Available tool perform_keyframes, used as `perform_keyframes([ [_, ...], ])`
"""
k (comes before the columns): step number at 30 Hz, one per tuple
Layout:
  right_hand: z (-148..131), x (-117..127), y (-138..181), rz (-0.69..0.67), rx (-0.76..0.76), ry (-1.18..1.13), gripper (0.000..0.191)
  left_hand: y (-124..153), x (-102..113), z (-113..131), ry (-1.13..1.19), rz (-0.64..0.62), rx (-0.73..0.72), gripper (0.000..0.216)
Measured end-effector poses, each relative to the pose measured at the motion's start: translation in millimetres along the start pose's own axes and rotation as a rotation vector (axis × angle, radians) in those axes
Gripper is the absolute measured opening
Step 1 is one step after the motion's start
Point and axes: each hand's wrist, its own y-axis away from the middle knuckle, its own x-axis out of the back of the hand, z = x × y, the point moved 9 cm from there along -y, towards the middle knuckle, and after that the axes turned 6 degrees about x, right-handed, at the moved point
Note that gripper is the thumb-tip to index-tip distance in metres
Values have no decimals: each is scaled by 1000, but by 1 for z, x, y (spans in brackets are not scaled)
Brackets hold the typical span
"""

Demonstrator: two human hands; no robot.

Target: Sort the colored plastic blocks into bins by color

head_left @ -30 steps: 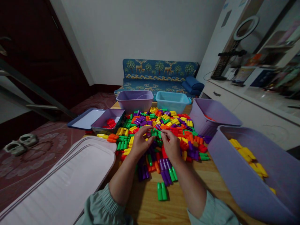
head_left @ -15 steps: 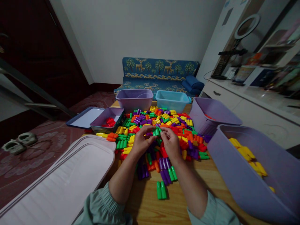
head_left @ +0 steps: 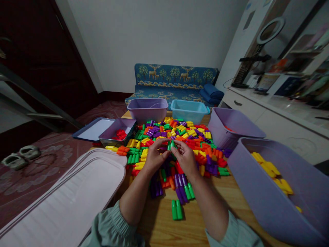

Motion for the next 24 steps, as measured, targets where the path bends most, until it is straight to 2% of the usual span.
perform_keyframes([
  [9,-1,4,1,45,18,46,40,2,-5,2,-66,-19,-18,47],
  [15,1,3,1,64,-19,-101,34,1,0,-2,-40,15,32,50],
  [21,-3,17,2,229,-45,-242,34,0,7,-4,-5,84,65,49],
  [24,-8,13,1,190,-36,-277,35,-1,4,-6,-21,58,64,50],
])
